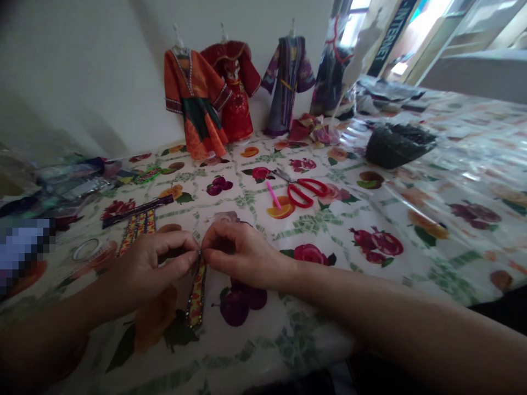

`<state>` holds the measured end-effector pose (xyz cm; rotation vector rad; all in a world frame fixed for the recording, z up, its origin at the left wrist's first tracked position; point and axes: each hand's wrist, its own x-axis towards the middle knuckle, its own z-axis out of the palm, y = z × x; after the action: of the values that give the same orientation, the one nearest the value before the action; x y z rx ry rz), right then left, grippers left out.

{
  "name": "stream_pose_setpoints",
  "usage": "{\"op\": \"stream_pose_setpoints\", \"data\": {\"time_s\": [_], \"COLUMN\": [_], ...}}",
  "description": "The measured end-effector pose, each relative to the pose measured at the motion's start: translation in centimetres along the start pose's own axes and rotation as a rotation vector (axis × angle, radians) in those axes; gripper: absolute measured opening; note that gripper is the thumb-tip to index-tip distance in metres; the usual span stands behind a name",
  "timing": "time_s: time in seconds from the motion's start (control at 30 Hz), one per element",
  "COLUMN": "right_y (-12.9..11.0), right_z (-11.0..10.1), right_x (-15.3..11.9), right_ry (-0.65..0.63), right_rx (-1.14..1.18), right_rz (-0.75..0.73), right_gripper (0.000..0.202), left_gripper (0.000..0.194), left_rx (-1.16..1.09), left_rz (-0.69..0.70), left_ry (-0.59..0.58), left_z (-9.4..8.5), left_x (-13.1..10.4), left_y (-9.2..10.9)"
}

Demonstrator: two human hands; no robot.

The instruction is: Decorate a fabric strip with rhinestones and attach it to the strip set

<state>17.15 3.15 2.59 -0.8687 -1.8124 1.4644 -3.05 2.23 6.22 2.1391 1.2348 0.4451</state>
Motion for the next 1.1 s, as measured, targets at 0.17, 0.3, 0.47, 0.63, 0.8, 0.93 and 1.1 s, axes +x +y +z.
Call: {"op": "stream_pose_setpoints", "data": {"time_s": [0.17,0.3,0.47,0.63,0.8,0.93,1.1], "right_y": [0.19,0.22,-0.1,-0.22,-0.15,-0.18,-0.33], "right_z": [0.13,0.13,0.21,0.26,0.23,0.3,0.36], "right_x": [-0.08,-0.23,-0.26,-0.26,-0.23,-0.25,-0.32], "right_ry": [0.023,0.03,0.034,0.032,0.032,0.035,0.047], "right_rx": [-0.041,-0.089,-0.109,-0.115,-0.104,-0.104,-0.114], "right_rz": [-0.004,-0.004,-0.019,-0.022,-0.018,-0.019,-0.042], "right_gripper": [0.006,0.009,0.004,0.002,0.003,0.004,0.002], "left_gripper": [0.02,0.021,0.017,0.018,0.022,0.02,0.018], "left_rx": [0.058,0.108,0.145,0.141,0.167,0.156,0.133], "left_rz": [0.015,0.04,0.05,0.05,0.047,0.063,0.087], "left_ry": [-0.005,0.007,0.007,0.001,0.02,0.033,0.056], "left_z": [-0.2,-0.15,0.09,0.14,0.05,0.12,0.45], "left_x": [-0.02,-0.07,-0.19,-0.23,-0.28,-0.42,-0.51], "left_y": [0.43,0.57,0.44,0.35,0.49,0.45,0.2]}}
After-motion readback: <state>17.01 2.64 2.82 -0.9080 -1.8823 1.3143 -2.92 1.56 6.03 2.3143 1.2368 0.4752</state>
